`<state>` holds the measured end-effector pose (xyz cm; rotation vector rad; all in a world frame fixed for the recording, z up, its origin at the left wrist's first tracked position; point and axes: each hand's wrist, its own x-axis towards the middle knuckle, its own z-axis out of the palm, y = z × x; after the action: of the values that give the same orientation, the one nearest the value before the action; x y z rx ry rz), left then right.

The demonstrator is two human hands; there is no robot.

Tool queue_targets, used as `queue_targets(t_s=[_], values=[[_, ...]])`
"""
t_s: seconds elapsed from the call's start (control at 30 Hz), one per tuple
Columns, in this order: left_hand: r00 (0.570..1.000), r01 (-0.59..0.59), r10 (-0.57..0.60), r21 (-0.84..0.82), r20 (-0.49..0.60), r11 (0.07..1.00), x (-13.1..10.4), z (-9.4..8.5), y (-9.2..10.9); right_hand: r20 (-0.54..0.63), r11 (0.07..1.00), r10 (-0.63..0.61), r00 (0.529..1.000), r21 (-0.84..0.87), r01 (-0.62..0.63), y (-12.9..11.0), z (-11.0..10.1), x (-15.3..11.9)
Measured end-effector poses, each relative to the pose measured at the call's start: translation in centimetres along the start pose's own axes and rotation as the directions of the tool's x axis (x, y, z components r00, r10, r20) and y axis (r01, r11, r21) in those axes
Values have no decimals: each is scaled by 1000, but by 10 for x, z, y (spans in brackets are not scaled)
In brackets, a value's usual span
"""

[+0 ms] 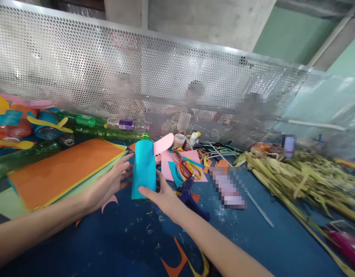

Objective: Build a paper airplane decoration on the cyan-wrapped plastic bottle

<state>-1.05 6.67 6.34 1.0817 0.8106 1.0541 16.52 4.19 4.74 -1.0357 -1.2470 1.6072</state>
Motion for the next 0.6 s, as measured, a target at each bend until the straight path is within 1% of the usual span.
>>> queue_targets(t_s=[0.07, 0.13, 0.2, 0.27, 0.33, 0.4, 0.43, 0.5, 0.53, 0.6], values=[[995, -53, 57, 48, -87, 997, 11, -11, 1, 34, 1000, -1, 999, 17, 0, -3, -7, 2], [979, -119, 126, 55, -163, 991, 23, -24, 4, 87, 1000, 7, 996, 19, -9, -6, -18, 3], [971, -165, 170, 45, -167, 985, 34, -38, 10, 124, 997, 75, 989, -19, -73, -11, -29, 4], [986, -153, 156, 40, -64, 987, 41, -51, 16, 155, 986, 157, 975, -84, -146, -17, -40, 3], [993, -107, 102, 75, 65, 991, 45, -61, 20, 157, 975, 183, 971, -154, -159, -23, -47, 3], [985, -69, 46, 136, 168, 988, 47, -69, 19, 115, 970, 150, 982, -209, -124, -28, -50, 4], [980, -63, 29, 166, 199, 984, 49, -72, 18, 78, 968, 121, 990, -232, -100, -29, -51, 5], [974, -69, 17, 223, 226, 972, 52, -77, 15, -33, 964, 42, 999, -262, -49, -31, -53, 8], [972, -77, 17, 251, 232, 965, 53, -79, 13, -96, 963, -9, 995, -269, -18, -31, -55, 10], [967, -96, 16, 306, 256, 947, 54, -82, 11, -217, 961, -96, 971, -274, 33, -29, -59, 15]])
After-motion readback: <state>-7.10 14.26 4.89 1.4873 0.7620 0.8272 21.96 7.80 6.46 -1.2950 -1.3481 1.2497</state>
